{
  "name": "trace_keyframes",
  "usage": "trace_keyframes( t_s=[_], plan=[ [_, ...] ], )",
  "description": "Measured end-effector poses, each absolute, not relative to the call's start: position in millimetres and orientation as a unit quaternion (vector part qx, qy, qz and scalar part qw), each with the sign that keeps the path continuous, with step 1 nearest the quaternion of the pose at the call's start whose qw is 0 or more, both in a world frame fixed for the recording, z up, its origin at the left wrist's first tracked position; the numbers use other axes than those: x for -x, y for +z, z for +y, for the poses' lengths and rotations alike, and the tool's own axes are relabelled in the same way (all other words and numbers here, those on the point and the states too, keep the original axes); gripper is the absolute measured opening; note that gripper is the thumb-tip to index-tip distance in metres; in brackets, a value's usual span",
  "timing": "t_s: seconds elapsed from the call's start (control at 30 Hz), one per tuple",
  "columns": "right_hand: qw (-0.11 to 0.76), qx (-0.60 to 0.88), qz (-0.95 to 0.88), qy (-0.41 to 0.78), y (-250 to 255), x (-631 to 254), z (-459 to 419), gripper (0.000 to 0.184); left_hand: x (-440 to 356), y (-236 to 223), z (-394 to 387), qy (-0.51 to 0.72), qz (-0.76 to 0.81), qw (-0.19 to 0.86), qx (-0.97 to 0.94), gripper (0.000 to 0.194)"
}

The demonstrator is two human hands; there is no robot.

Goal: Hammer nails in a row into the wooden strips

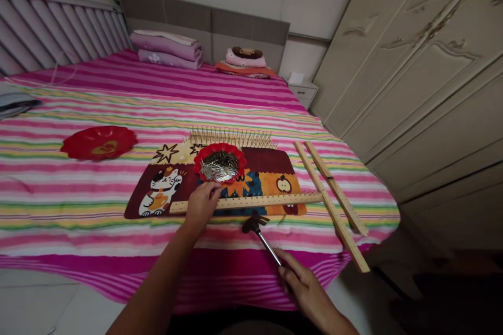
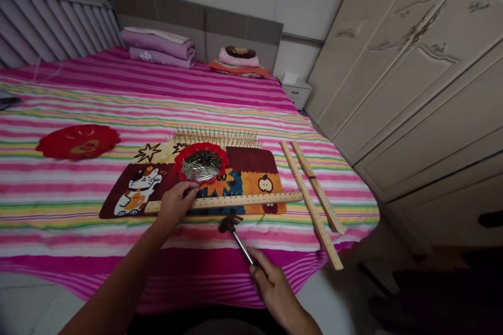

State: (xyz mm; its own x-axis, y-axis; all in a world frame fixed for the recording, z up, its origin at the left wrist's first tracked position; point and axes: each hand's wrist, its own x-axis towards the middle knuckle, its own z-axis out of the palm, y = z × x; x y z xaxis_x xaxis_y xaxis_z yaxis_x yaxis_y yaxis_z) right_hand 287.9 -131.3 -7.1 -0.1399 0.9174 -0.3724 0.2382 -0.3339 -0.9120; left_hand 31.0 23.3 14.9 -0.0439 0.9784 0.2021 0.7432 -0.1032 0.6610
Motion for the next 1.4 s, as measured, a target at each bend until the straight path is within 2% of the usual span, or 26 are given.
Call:
trace_keyframes(
  t_s=[0.13,0.3,0.53,0.73,0.9,1.07,1.4],
  plan=[
    [0.317,0.598,-0.409,0.612,-46,-294,-138,0.065,-34,34,51,0.219,0.665,0.084,-0.709,0.024],
    [0.325,0.61,-0.356,0.63,-67,-295,-136,0.067,-46,49,82,0.033,0.686,0.078,-0.722,0.023],
    [0.329,0.602,-0.351,0.638,-68,-296,-136,0.064,-44,49,85,0.017,0.672,0.08,-0.736,0.024],
    [0.33,0.597,-0.348,0.644,-66,-295,-136,0.063,-36,47,81,0.105,0.661,0.096,-0.737,0.024],
    [0.319,0.601,-0.353,0.642,-59,-293,-135,0.065,-19,41,78,0.275,0.659,0.217,-0.666,0.017],
    [0.322,0.597,-0.368,0.636,-54,-293,-136,0.059,-8,28,76,0.411,0.613,0.355,-0.575,0.022],
    [0.318,0.595,-0.378,0.634,-58,-295,-137,0.057,-13,37,60,0.491,0.615,0.429,-0.444,0.034]
  ],
)
